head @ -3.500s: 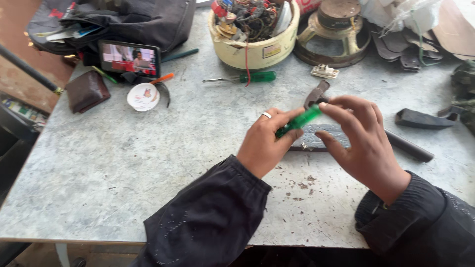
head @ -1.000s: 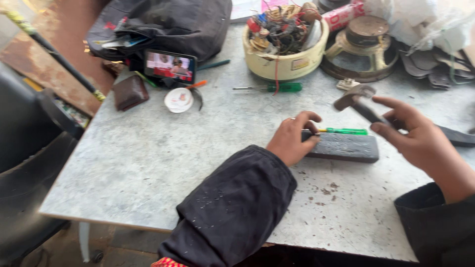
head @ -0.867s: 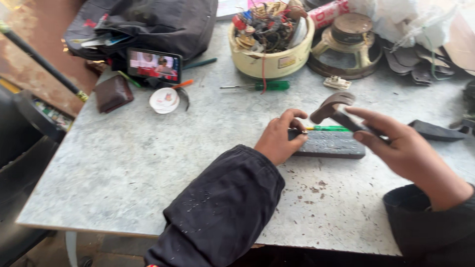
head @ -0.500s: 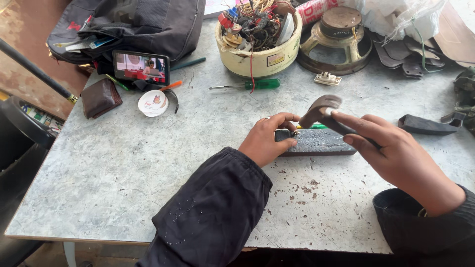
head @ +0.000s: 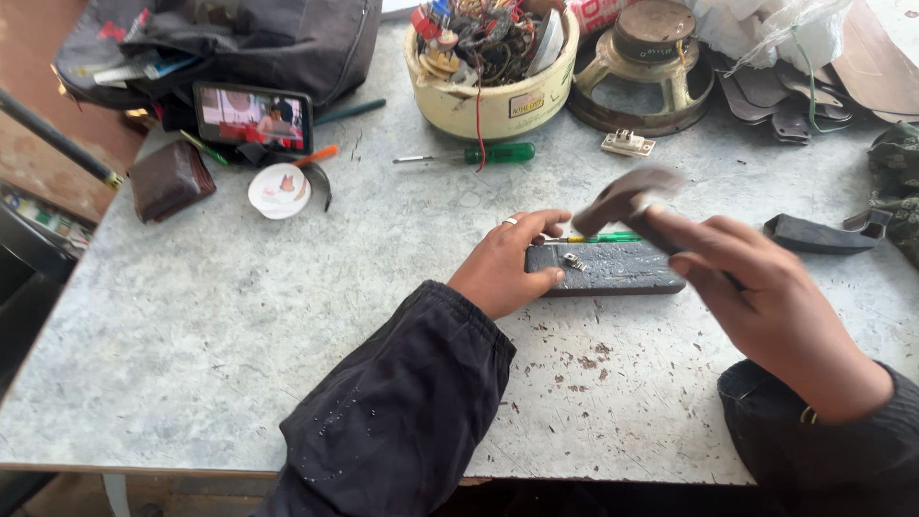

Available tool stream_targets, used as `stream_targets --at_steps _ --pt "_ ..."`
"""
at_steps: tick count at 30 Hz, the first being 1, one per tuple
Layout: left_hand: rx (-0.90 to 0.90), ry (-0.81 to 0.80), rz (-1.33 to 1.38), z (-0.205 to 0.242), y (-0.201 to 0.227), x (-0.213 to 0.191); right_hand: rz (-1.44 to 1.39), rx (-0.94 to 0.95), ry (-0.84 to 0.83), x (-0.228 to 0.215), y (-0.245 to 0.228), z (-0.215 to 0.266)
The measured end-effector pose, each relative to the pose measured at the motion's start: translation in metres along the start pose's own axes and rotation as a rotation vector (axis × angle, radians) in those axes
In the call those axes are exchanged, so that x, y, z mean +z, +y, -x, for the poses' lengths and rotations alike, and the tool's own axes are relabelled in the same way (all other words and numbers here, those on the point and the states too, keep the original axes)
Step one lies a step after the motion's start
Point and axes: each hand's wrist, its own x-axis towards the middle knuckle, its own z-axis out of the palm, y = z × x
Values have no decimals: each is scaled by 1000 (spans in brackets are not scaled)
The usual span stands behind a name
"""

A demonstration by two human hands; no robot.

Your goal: The person uses a screwdriver and hammer to adjust a small metal component on a workbench. They repeatedly position the component, tap it with the hammer, and inspect it by hand while a phone plays video in the background.

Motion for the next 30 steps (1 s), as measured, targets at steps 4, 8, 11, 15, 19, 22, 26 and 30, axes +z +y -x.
stream_targets --at_steps 4,8,11,15,19,22,26,30 --pt "-15 -41 47 3 -4 -1 -85 -81 -59 12 1 0" --pt "-59 -83 26 1 3 -6 -13 222 -269 13 -2 -11" --pt "-52 -71 -26 3 2 -4 -159 13 -76 3 -5 -5" --pt "-51 -78 7 2 -5 -4 -218 -33 32 1 -1 1" --pt "-34 -85 3 1 -1 -8 81 184 -280 7 5 -8" --pt "-21 -86 -6 -2 -2 -9 1 -1 -74 -3 0 -2" --pt "-46 -103 -3 1 -12 -4 -359 208 315 -6 -11 10" --pt "-54 -94 2 -1 -4 -10 25 42 -232 2 7 -11"
